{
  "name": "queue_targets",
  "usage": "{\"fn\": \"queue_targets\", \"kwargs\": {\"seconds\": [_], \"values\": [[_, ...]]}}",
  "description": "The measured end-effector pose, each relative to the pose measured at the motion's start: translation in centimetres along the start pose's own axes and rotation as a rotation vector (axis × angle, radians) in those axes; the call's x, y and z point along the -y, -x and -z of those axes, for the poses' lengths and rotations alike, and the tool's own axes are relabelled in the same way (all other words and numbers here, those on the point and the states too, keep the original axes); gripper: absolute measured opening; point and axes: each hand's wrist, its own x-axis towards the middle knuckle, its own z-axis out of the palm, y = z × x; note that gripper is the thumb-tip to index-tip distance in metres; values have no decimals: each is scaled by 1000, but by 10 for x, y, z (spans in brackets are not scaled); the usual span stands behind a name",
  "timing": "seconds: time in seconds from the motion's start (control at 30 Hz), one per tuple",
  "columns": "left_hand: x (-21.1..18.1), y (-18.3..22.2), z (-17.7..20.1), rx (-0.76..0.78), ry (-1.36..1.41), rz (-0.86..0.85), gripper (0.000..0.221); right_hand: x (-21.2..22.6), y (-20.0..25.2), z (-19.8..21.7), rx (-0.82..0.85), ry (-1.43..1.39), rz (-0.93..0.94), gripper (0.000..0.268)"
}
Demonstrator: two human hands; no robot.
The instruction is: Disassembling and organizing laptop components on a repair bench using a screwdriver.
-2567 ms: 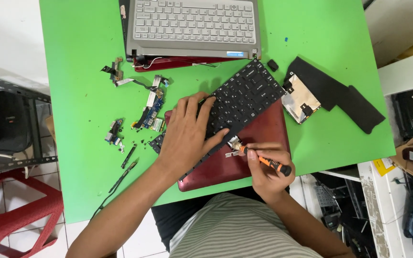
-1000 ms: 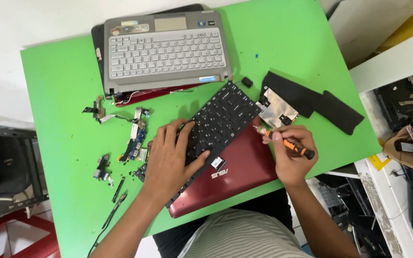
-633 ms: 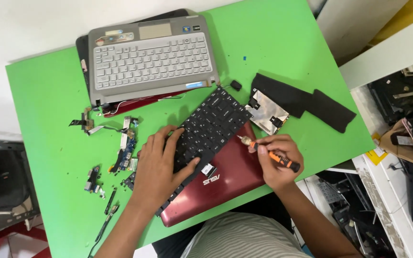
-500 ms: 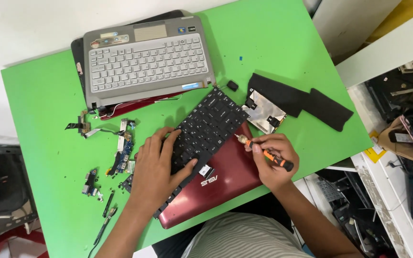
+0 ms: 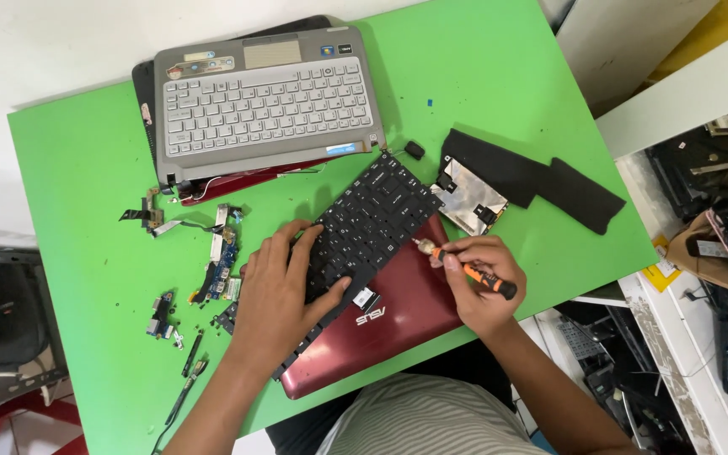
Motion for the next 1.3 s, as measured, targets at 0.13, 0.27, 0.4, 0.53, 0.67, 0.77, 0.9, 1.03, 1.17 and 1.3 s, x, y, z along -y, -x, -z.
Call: {"fn": "queue_targets", "kwargs": {"seconds": [0.13, 0.27, 0.4, 0.53, 0.67, 0.77, 0.9, 1.03, 1.17, 1.3], "values": [[-1, -1, 1, 4, -1, -3, 68, 2, 0, -2, 35, -24, -3, 16], [1, 0, -1, -2, -19, -8, 69, 6, -4, -3, -23, 10, 7, 15], [-1, 0, 1, 10, -13, -1, 69, 3, -2, 0, -37, 6, 2, 13], [1, 0, -2, 11, -10, -4, 69, 2, -1, -2, 7, -6, 9, 15], [2, 1, -2, 21, -14, 4, 69, 5, -1, -2, -23, 13, 14, 14], [2, 1, -2, 22, -22, 1, 69, 3, -1, 0, -14, -3, -1, 14], [1, 2, -2, 30, -32, 7, 70, 7, -2, -4, 59, -54, -8, 16], [0, 1, 0, 32, -34, 12, 70, 5, -3, -2, 64, -34, 2, 15], [-1, 1, 1, 41, -24, 18, 70, 4, -2, -1, 9, -41, -38, 14], [-1, 1, 0, 50, -22, 17, 70, 6, -2, -4, 28, -72, -54, 14]]}}
